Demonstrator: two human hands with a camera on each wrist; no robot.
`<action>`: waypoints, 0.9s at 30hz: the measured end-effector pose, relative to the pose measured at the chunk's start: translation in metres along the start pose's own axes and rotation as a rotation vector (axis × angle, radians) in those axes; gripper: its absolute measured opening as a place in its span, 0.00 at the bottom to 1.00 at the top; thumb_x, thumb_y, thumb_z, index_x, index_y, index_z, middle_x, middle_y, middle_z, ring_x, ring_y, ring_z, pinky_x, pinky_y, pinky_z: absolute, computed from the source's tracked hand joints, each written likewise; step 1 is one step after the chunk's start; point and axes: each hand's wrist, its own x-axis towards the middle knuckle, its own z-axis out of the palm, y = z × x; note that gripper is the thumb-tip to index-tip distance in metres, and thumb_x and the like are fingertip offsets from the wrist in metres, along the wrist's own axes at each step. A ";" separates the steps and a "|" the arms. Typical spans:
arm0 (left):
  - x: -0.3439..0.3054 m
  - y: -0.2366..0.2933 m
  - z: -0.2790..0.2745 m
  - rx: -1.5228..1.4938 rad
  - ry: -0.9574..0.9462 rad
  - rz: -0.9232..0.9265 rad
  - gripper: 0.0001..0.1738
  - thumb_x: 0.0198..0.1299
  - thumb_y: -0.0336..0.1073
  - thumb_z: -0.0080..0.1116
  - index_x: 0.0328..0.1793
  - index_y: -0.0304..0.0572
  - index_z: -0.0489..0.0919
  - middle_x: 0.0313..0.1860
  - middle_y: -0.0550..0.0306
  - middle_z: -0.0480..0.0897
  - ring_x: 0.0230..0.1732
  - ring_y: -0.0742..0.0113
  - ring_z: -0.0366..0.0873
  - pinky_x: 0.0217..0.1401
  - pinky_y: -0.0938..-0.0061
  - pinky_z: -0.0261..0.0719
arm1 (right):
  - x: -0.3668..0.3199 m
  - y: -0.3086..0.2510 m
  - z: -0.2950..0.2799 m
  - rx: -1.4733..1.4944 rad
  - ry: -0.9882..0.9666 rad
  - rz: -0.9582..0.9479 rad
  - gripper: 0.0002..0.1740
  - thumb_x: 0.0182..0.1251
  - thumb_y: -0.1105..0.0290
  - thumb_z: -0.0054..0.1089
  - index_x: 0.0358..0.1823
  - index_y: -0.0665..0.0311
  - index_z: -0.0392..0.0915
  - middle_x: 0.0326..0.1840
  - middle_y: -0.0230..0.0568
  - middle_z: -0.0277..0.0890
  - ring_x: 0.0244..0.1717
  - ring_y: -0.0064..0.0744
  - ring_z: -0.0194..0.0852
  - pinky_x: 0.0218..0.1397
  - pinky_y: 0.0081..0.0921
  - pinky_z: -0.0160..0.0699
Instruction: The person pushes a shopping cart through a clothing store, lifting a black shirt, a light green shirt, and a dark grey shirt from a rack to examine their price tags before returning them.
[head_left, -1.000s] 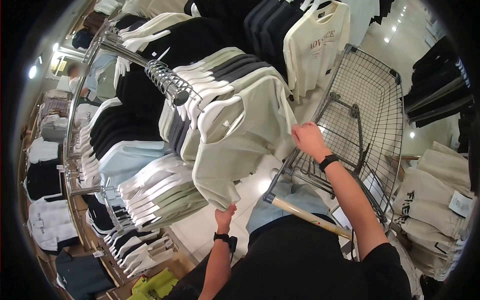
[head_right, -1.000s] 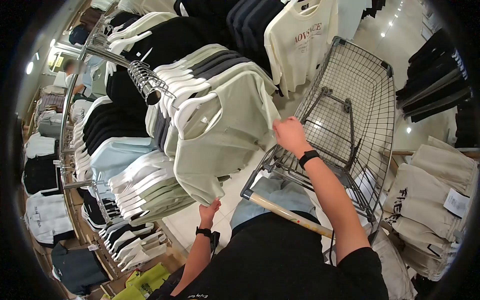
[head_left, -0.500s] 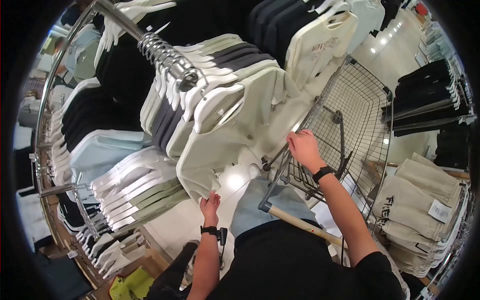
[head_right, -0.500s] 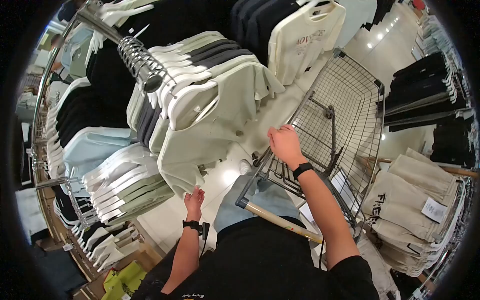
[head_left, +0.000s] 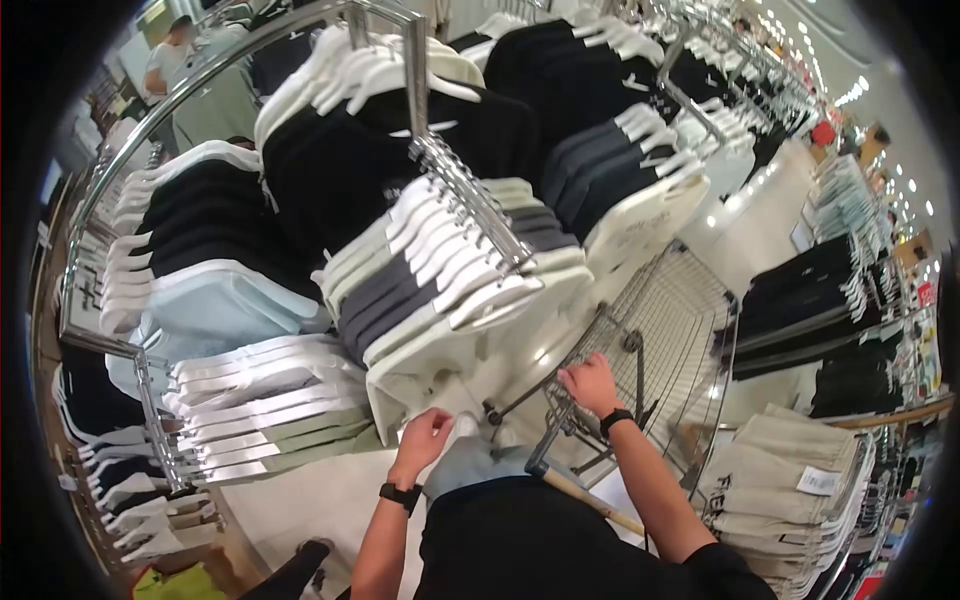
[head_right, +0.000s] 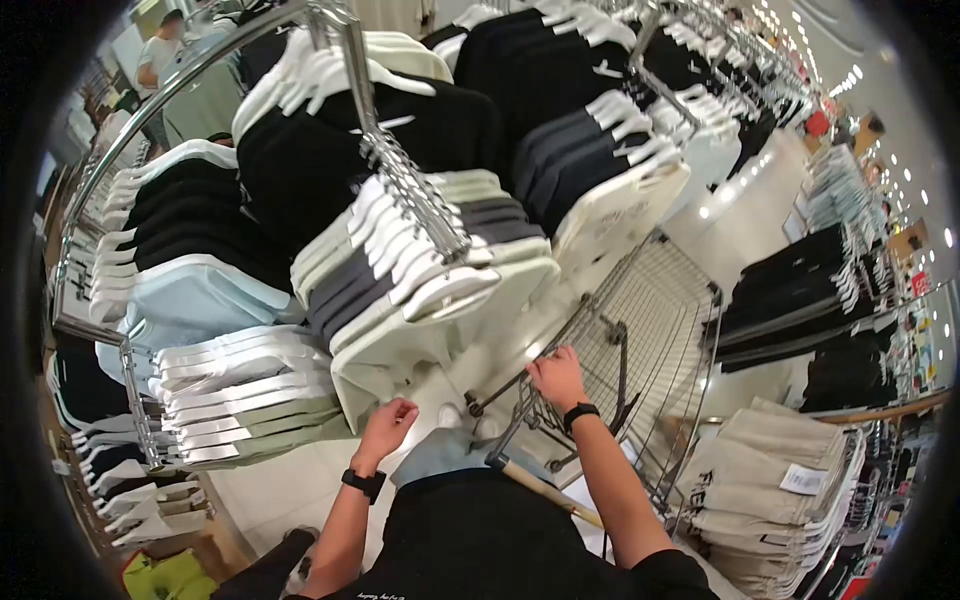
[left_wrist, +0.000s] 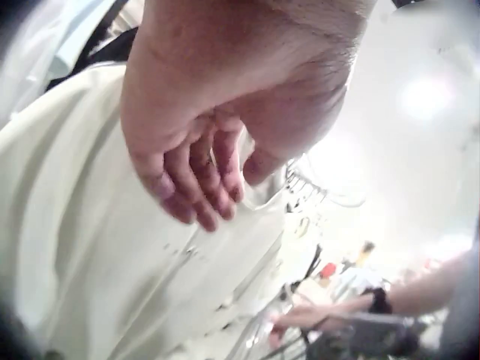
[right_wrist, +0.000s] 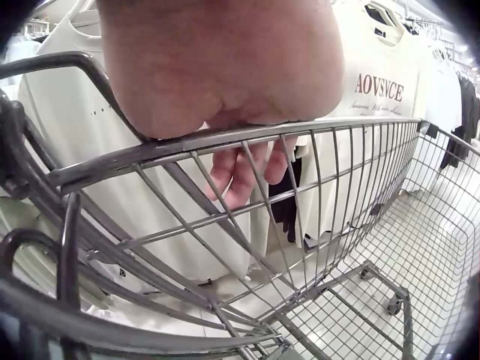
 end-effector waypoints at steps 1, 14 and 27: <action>0.014 0.044 -0.011 -0.039 0.054 0.071 0.12 0.73 0.37 0.65 0.51 0.34 0.86 0.42 0.47 0.91 0.47 0.53 0.91 0.51 0.66 0.87 | 0.010 0.002 -0.001 -0.003 -0.002 0.014 0.28 0.78 0.47 0.53 0.33 0.62 0.91 0.32 0.49 0.87 0.50 0.55 0.81 0.80 0.50 0.61; 0.087 0.240 -0.058 0.245 0.584 0.602 0.52 0.59 0.45 0.78 0.82 0.27 0.61 0.81 0.31 0.63 0.83 0.34 0.60 0.84 0.47 0.60 | 0.025 -0.016 -0.004 0.013 -0.240 0.214 0.31 0.83 0.42 0.44 0.46 0.57 0.91 0.41 0.45 0.91 0.53 0.48 0.89 0.88 0.60 0.43; 0.167 0.232 -0.045 0.227 0.618 0.600 0.70 0.47 0.48 0.83 0.88 0.24 0.50 0.90 0.29 0.49 0.90 0.29 0.42 0.91 0.40 0.41 | 0.012 -0.001 0.018 -0.020 -0.236 0.257 0.21 0.80 0.50 0.54 0.40 0.58 0.87 0.32 0.42 0.88 0.44 0.51 0.88 0.86 0.62 0.47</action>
